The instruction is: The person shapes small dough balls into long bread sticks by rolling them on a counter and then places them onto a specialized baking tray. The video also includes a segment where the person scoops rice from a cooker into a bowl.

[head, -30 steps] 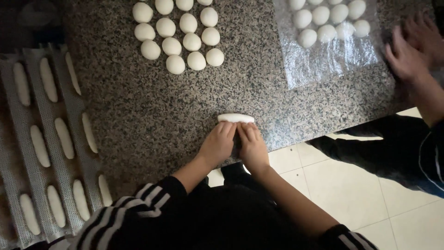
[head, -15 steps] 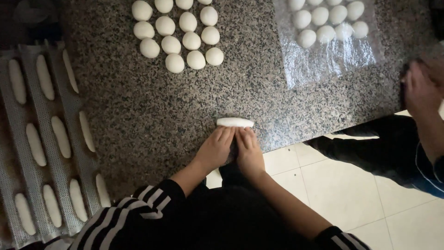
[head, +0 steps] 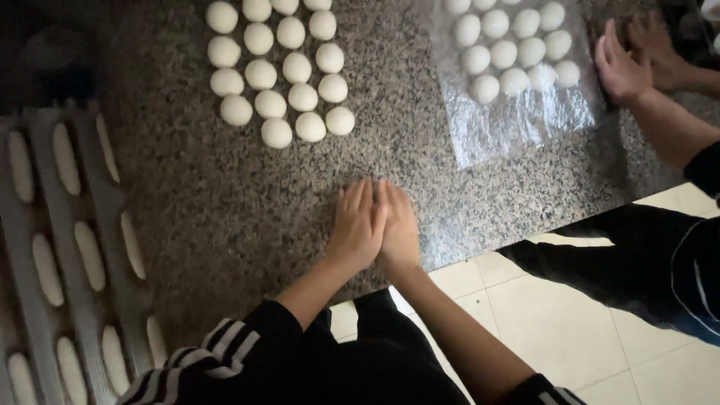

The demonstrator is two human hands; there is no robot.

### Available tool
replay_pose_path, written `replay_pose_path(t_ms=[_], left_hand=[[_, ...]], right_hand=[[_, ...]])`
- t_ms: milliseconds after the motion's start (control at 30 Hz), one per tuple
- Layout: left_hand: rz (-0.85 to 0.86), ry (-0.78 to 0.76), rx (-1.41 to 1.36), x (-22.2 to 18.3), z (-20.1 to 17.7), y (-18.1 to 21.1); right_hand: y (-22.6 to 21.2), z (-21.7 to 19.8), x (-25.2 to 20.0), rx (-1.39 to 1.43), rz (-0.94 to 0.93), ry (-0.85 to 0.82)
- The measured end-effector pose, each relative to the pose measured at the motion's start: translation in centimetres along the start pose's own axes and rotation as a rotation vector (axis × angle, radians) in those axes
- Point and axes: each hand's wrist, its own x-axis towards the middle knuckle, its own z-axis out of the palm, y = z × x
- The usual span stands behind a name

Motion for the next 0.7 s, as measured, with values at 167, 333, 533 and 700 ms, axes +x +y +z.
replay_pose_path(t_ms=[167,333,533,700], left_hand=[[0.27,-0.195,0.408,-12.2,4.5,-5.1],[0.25,-0.053,0.585,-3.8,5.2,-6.0],[0.328,0.005,0.886,8.3,4.3,-6.6],[0.501,-0.173,0.84,-2.9,4.7,-5.5]], right_hand=[[0.4,0.1,-12.5,-0.426,-0.308,-0.463],[2.8,3.4,-5.3,-0.535,-0.102,-0.391],[3.6,0.3,8.5,-0.742,-0.04,-0.552],[2.5,1.6,-3.5,-0.211,0.015,-0.578]])
